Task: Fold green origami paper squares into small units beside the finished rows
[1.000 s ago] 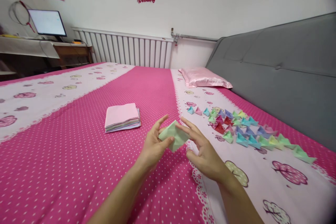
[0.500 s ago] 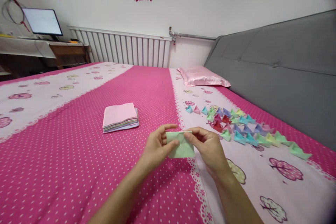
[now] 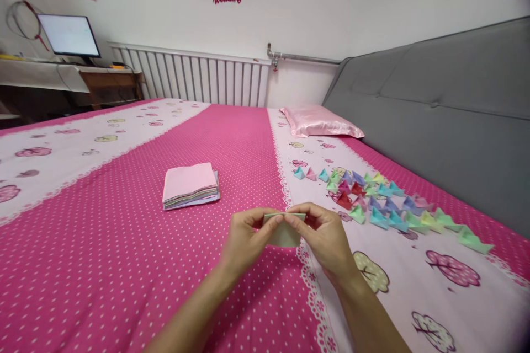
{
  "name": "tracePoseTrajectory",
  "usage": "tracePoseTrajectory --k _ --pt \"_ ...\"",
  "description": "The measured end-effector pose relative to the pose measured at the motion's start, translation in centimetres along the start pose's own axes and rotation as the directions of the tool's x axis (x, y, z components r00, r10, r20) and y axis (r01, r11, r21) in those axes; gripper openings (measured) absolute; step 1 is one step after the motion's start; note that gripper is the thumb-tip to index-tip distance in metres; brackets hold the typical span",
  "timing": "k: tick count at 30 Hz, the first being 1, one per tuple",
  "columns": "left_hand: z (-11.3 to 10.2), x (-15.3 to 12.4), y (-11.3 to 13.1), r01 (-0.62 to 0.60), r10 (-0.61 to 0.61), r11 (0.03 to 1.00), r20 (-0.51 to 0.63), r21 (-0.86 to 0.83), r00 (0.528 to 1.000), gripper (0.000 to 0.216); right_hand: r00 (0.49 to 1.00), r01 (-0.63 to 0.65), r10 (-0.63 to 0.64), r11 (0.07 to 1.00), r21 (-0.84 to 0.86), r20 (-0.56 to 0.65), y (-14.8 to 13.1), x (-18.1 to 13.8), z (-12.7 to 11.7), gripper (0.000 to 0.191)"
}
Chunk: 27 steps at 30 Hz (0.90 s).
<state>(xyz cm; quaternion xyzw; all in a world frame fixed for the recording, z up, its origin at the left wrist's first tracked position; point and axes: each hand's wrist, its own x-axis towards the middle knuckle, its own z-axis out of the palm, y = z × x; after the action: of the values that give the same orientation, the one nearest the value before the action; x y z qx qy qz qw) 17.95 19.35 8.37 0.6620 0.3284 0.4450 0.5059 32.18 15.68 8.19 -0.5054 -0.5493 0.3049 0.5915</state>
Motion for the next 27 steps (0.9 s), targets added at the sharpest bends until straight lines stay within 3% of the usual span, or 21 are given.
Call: tracePoseTrajectory --k 7,19,24,27 --pt "-0.2 0.0 -0.3 -0.027 0.027 1.0 0.023 -0.016 0.999 0.027 0.999 0.048 -0.048 0.997 -0.065 0.006 -0.2 0.2 -0.3 0.018" --pt "-0.3 0.5 0.0 0.171 -0.167 0.962 0.039 -0.213 0.985 0.025 0.987 -0.058 0.069 0.995 0.084 -0.145 0.4 0.4 -0.4 0.017" --pt "-0.2 0.4 -0.9 0.201 -0.199 0.979 0.05 -0.029 0.979 0.022 0.999 -0.01 0.007 0.998 -0.067 -0.041 -0.1 0.0 -0.2 0.015" --pt "-0.3 0.5 -1.2 0.181 -0.181 0.983 0.062 0.013 0.981 0.024 1.0 -0.005 0.006 0.998 -0.061 0.0 -0.2 0.0 0.1 0.019"
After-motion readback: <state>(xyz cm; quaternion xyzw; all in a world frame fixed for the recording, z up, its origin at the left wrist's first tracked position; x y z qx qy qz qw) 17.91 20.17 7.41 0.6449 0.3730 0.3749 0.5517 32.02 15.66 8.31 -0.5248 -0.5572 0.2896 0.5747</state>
